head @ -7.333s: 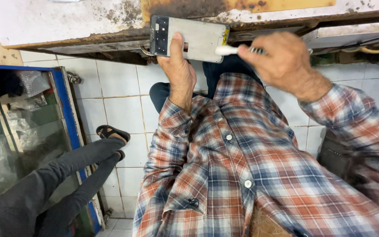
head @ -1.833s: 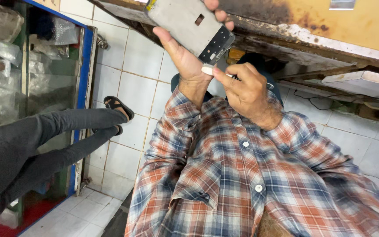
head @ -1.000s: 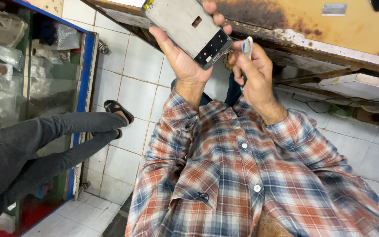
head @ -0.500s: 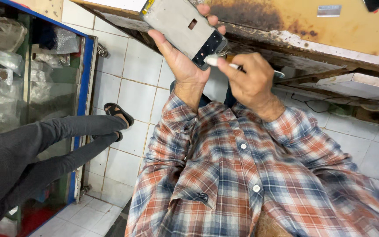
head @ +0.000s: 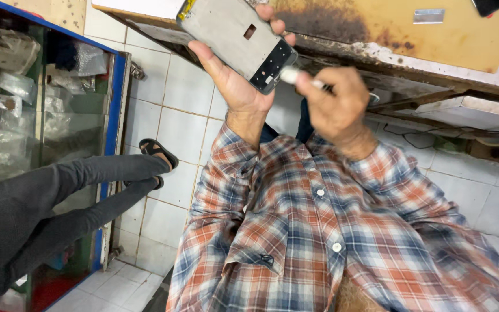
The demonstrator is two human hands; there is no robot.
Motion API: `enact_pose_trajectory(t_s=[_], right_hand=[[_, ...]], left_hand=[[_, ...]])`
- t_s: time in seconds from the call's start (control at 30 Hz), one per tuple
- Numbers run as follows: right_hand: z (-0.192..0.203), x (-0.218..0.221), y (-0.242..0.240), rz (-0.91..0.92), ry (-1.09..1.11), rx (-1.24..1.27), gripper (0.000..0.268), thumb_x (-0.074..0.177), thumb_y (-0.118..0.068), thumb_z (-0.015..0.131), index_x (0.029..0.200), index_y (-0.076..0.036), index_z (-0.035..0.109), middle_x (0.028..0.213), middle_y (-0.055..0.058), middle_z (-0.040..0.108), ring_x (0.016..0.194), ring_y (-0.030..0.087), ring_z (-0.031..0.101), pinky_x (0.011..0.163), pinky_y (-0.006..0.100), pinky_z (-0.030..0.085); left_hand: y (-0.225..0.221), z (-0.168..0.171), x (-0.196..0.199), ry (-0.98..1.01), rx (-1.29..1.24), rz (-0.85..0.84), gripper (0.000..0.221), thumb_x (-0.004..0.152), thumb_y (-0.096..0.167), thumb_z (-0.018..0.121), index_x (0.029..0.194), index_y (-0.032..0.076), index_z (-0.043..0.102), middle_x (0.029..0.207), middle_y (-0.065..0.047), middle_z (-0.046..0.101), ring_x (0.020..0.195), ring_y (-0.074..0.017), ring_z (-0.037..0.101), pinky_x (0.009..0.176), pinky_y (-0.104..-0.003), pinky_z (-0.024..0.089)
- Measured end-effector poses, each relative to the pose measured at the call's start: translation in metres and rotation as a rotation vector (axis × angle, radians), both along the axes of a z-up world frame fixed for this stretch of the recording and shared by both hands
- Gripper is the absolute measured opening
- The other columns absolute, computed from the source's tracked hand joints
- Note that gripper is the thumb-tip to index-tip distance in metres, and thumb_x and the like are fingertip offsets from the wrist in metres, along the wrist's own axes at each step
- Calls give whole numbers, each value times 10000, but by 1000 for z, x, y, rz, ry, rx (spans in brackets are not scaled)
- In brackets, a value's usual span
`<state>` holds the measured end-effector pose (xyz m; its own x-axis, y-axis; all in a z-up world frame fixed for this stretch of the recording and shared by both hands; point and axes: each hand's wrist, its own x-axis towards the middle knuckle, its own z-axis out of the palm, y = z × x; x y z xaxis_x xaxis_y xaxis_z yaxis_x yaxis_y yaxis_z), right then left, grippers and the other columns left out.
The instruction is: The person cleans a disassembled smartphone back cover with a toothbrush, then peels protective film from a battery and aligns it with the phone chassis. The person handles the back cover, battery, and phone chassis throughout the process.
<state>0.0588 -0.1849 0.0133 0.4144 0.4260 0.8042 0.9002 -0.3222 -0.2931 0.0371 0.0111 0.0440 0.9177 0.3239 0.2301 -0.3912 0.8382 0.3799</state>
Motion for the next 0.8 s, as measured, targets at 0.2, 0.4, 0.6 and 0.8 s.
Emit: enact_pose_trajectory(t_s=[0.2,0.4,0.6,0.8], right_hand=[[25,4,19,-98,43,19,325,1104,7,712,1412,-90,672,1032,96,602,899,233,588,730,366,506],[67,3,23,-136,311,187,302,1098,60,618,1379,-41,667,1114,132,586,966,228,587,782,356,502],[61,-15,29,150,50,-78,414,850,50,689,1217,-118,779,1032,80,669,864,262,617,713,397,520],[51,-27,28,306,88,-97,386,837,30,701,1184,-119,781,928,91,638,774,245,602,632,386,493]], left_hand=[[1,10,-7,-83,5,-23,873,1040,837,289,1538,128,397,1214,-148,655,1065,-268,669,947,-460,585],[2,14,-7,-94,-8,2,894,1019,845,324,1569,141,354,1214,-147,650,1054,-259,660,954,-468,573],[1,15,-6,-93,-78,-16,882,1019,850,341,1535,135,360,1224,-139,636,1065,-265,644,953,-485,563],[4,15,-9,-132,-112,-30,858,1018,840,340,1503,133,365,1214,-147,629,1072,-274,630,962,-470,543]])
